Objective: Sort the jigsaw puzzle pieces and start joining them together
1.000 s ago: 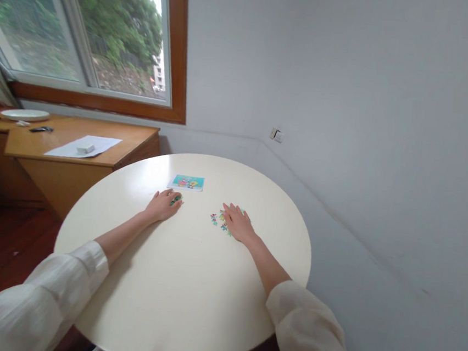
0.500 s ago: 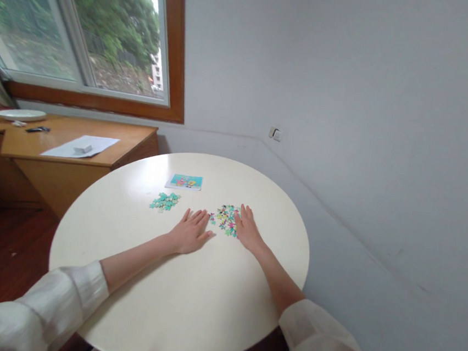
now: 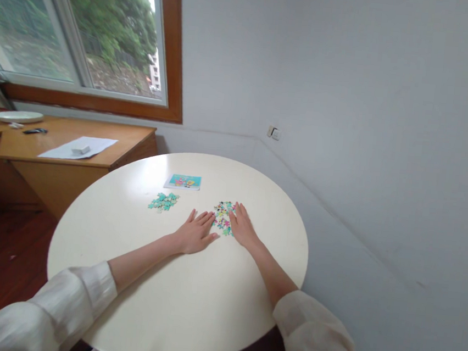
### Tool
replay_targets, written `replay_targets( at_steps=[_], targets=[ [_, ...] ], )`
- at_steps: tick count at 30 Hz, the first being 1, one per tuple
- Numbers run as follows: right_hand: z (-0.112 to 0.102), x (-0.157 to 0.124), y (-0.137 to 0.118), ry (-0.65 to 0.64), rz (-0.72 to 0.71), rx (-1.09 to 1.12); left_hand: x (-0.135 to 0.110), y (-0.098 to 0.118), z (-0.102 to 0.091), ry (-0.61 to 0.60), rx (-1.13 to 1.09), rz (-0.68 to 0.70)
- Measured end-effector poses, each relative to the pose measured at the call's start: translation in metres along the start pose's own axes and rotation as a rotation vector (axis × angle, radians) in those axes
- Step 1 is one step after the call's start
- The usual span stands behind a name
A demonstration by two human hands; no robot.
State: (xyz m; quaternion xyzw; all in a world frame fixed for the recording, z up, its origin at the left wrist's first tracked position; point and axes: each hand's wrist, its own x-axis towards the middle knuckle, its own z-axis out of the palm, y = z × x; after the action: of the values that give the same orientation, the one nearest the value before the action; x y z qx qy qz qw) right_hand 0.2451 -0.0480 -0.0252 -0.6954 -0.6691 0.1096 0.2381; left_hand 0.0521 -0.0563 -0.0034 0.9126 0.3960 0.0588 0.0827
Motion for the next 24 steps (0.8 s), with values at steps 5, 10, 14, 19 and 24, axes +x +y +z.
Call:
replay_targets(
  at_steps=[5, 10, 14, 19, 24],
  targets=[
    [0.009, 0.005, 0.009, 0.103, -0.093, 0.136, 0.0, 0.004, -0.004, 0.018, 0.013, 0.004],
    [0.011, 0.007, 0.012, 0.17, -0.153, 0.204, 0.002, 0.006, -0.004, 0.048, 0.006, -0.016],
    [0.009, 0.008, 0.015, 0.183, -0.171, 0.215, 0.004, 0.002, -0.003, 0.084, -0.024, -0.014],
    [0.006, 0.001, 0.02, 0.148, -0.176, 0.126, 0.004, -0.024, -0.002, 0.188, 0.018, -0.105],
    [0.0, -0.016, 0.017, 0.021, -0.252, -0.191, -0.011, -0.067, -0.002, 0.279, 0.096, -0.43]
  ],
)
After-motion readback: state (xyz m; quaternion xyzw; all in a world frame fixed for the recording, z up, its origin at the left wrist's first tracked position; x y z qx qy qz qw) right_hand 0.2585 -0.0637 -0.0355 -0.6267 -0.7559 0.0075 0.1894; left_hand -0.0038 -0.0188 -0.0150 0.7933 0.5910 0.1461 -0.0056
